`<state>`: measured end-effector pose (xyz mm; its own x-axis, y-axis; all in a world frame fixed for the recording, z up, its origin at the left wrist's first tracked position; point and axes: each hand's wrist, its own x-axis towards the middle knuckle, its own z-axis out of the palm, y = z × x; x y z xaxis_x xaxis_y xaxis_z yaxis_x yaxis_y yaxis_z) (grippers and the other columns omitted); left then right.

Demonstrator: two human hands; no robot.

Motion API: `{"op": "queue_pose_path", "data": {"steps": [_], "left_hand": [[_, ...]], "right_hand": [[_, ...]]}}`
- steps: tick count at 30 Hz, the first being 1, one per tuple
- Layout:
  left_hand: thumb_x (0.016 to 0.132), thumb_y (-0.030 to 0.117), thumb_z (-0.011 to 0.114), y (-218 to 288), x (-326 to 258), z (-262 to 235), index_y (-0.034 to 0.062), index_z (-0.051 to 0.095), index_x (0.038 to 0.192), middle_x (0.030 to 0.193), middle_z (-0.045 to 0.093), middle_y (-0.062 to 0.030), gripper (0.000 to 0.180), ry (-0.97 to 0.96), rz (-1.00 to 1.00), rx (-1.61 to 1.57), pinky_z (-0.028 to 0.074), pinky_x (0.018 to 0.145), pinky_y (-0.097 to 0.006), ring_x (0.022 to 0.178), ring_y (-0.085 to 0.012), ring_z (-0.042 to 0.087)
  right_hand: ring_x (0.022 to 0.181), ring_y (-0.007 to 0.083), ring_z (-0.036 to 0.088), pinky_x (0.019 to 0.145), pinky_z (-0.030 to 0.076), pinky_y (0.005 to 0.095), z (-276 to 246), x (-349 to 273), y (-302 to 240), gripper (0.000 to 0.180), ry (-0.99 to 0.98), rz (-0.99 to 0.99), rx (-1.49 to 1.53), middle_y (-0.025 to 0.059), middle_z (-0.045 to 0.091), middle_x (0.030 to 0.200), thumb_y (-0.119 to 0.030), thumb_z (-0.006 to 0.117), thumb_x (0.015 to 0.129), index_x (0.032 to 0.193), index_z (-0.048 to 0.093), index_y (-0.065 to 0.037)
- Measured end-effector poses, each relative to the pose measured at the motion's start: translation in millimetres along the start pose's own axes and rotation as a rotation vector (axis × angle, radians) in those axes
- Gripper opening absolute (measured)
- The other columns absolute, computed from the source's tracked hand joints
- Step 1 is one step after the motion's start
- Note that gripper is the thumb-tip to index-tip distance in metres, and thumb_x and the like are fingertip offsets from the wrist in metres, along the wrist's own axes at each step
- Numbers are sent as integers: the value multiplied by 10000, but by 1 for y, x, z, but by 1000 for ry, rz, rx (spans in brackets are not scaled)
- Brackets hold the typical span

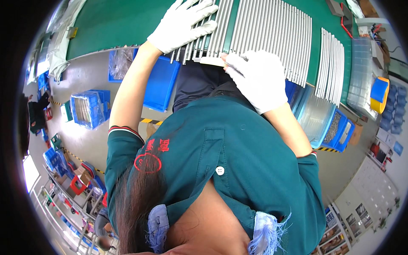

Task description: Arranging and aligning thin metal tubes on a green assembly table using a wooden spacer tool.

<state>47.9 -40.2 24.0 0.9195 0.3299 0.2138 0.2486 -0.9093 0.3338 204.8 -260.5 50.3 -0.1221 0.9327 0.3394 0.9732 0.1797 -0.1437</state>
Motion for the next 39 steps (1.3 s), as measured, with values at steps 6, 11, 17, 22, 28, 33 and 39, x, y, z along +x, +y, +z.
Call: {"op": "queue_pose_path", "data": {"steps": [6, 11, 17, 22, 28, 33, 39], "left_hand": [[994, 485, 558, 1, 1, -4, 41, 592, 1388, 1431, 569, -163, 595, -14, -13, -23, 336, 1147, -548, 1318, -367, 494], [995, 482, 558, 0, 1, -3, 40, 587, 1394, 1418, 572, -165, 596, 17, 2, -39, 341, 1144, -535, 1314, -367, 496], [990, 484, 562, 0, 1, -4, 41, 591, 1389, 1411, 574, -164, 597, 4, -7, -32, 341, 1143, -541, 1309, -367, 500], [993, 493, 558, 0, 0, -1, 43, 588, 1395, 1431, 565, -165, 604, 8, -10, -21, 331, 1153, -546, 1326, -369, 492], [995, 501, 552, 0, 1, -1, 49, 591, 1395, 1436, 565, -164, 605, 5, -29, -41, 323, 1162, -551, 1340, -370, 485], [992, 493, 559, 2, 1, -2, 46, 599, 1381, 1425, 572, -160, 593, 0, -25, -30, 339, 1147, -551, 1323, -366, 496], [982, 467, 587, -2, 1, -9, 35, 615, 1346, 1369, 598, -175, 565, 1, -15, -62, 390, 1098, -515, 1248, -376, 535]], "right_hand": [[659, 218, 590, 601, 454, 383, -6, 5, -1, 232, 0, 118, 41, 10, 560, 679, -275, 758, 858, 1082, 764, -219], [664, 212, 577, 627, 458, 374, -1, 1, -1, 266, -29, 28, 2, 14, 561, 717, -287, 752, 863, 1121, 754, -224], [672, 203, 572, 613, 456, 372, 1, -2, 5, 290, 4, -80, -58, 19, 554, 728, -299, 741, 873, 1142, 745, -189], [654, 181, 583, 579, 457, 352, -4, -7, -2, 252, -51, -69, -66, -8, 605, 764, -294, 745, 876, 1092, 766, -165], [633, 177, 605, 562, 464, 341, -9, -4, -5, 207, -51, -30, 17, -12, 659, 776, -291, 743, 893, 1037, 782, -148], [632, 192, 609, 574, 473, 347, -12, 0, -6, 207, -38, -98, -62, -2, 684, 795, -287, 746, 894, 1038, 778, -143], [701, 175, 616, 598, 483, 352, -14, -6, -2, 267, -135, 14, 61, -15, 675, 863, -299, 748, 882, 1100, 762, -145]]}}
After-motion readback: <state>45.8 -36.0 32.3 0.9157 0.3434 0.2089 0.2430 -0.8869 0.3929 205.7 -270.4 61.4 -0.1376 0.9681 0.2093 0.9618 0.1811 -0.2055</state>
